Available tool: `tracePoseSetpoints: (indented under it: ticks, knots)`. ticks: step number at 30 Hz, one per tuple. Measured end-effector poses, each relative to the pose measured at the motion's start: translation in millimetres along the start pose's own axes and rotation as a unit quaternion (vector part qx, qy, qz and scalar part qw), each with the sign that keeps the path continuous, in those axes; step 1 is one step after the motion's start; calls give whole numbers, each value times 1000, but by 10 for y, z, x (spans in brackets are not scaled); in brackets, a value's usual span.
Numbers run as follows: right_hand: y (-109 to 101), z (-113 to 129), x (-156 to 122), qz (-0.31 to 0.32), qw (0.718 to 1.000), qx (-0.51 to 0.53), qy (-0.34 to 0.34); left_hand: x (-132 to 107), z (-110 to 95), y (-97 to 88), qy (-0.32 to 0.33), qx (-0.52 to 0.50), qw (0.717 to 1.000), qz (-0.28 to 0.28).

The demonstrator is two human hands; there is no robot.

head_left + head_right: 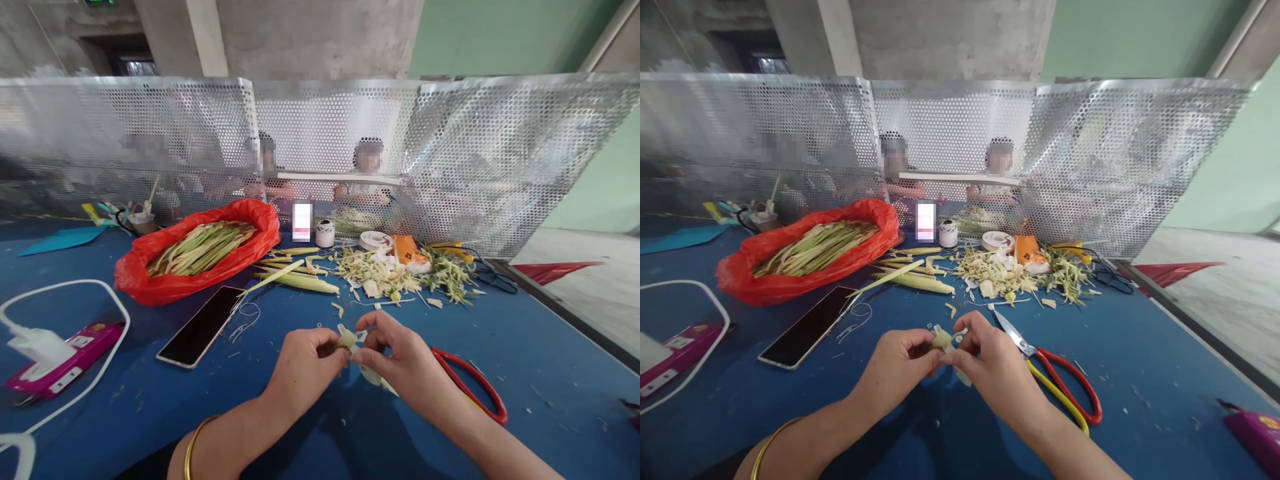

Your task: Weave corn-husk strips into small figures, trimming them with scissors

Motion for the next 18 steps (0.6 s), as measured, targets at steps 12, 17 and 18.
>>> tracePoseSetpoints:
  ticks: [12,17,18]
  knots:
    - [-6,91,-25,-40,993,-56,-92,-41,-1,68,48,82,995,37]
    - [-2,99,-18,-37,997,-28,-59,-77,-24,122,49,133,987,73]
    - [3,95,-15,-31,998,-26,-47,-81,-27,128,48,135,987,75]
Point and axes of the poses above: each hand's wrist, its own x-axis towards the middle knuckle, its own y-axis out of the palm, z = x × y, the point moved 3 cm from there along x, towards the middle knuckle, and after that the axes turned 14 degrees about z, right-handed, at the moved point
